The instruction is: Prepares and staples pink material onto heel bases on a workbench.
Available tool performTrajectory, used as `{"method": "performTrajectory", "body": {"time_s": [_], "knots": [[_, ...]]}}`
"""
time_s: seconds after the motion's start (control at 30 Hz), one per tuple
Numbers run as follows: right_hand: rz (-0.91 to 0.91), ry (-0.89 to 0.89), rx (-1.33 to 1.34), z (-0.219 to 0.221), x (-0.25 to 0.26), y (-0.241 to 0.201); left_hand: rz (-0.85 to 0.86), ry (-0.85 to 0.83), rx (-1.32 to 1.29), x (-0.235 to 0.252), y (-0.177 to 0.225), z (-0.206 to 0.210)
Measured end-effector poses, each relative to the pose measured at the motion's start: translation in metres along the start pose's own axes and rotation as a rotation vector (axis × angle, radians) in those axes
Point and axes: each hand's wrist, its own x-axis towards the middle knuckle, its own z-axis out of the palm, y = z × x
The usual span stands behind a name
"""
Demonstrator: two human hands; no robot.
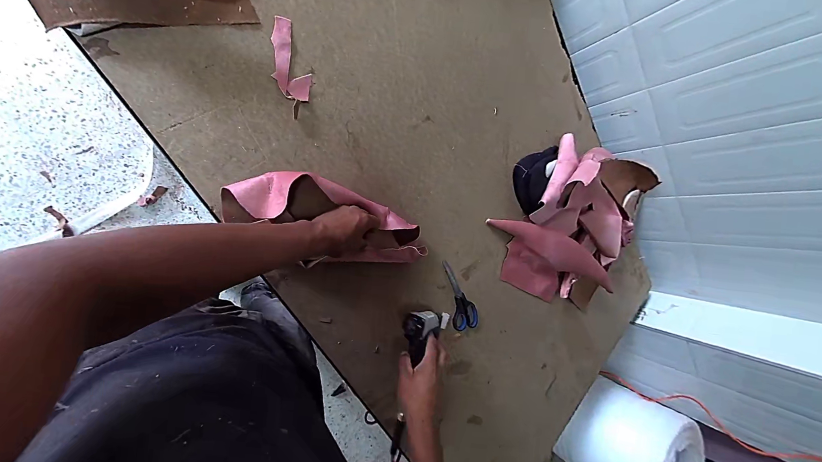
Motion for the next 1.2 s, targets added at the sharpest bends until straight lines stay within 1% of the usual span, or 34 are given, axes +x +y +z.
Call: {"method": "performTrajectory", "body": {"time_s": [0.03, 0.1, 0.17, 0.23, 0.3, 0.33, 0.4, 0.47, 0.57, 0.67, 0.8, 0.87, 0.97, 1.03, 1.1, 1.17, 1.2], "knots": [[-0.037, -0.01, 0.026, 0.001, 0.003, -0.003, 0.013, 0.018, 0.034, -0.013, 0.002, -0.003], [-0.119, -0.024, 0.1, -0.003, 0.015, -0.026, 0.009, 0.1, 0.13, -0.054, 0.003, -0.001], [-0.201, -0.083, 0.19, -0.01, 0.037, -0.07, -0.016, 0.219, 0.237, -0.095, 0.0, 0.013], [-0.327, -0.18, 0.19, -0.014, 0.068, -0.122, -0.035, 0.343, 0.293, -0.119, -0.008, 0.028], [-0.47, -0.286, 0.053, -0.012, 0.101, -0.17, -0.028, 0.442, 0.3, -0.129, -0.015, 0.044], [-0.515, -0.372, -0.082, -0.011, 0.116, -0.19, -0.013, 0.483, 0.292, -0.131, -0.017, 0.051], [-0.56, -0.559, -0.391, -0.009, 0.141, -0.222, 0.019, 0.546, 0.264, -0.132, -0.022, 0.061], [-0.586, -0.631, -0.604, -0.001, 0.153, -0.24, 0.046, 0.588, 0.231, -0.131, -0.026, 0.065], [-0.585, -0.646, -0.727, 0.005, 0.155, -0.254, 0.069, 0.584, 0.151, -0.13, -0.029, 0.071], [-0.534, -0.618, -0.756, 0.008, 0.143, -0.258, 0.087, 0.551, 0.054, -0.132, -0.033, 0.073], [-0.492, -0.588, -0.772, 0.019, 0.138, -0.261, 0.117, 0.55, -0.003, -0.132, -0.046, 0.069], [-0.474, -0.595, -0.781, 0.022, 0.138, -0.262, 0.099, 0.537, -0.034, -0.132, -0.047, 0.065], [-0.452, -0.617, -0.778, 0.024, 0.145, -0.267, 0.029, 0.56, -0.042, -0.13, -0.047, 0.061], [-0.443, -0.627, -0.747, 0.023, 0.146, -0.261, -0.03, 0.557, -0.028, -0.128, -0.042, 0.062], [-0.447, -0.622, -0.697, 0.025, 0.152, -0.255, -0.09, 0.512, 0.002, -0.124, -0.04, 0.055], [-0.426, -0.599, -0.558, 0.026, 0.147, -0.241, -0.133, 0.433, 0.026, -0.123, -0.037, 0.047], [-0.432, -0.546, -0.439, 0.024, 0.144, -0.228, -0.161, 0.383, 0.043, -0.119, -0.034, 0.039]]}}
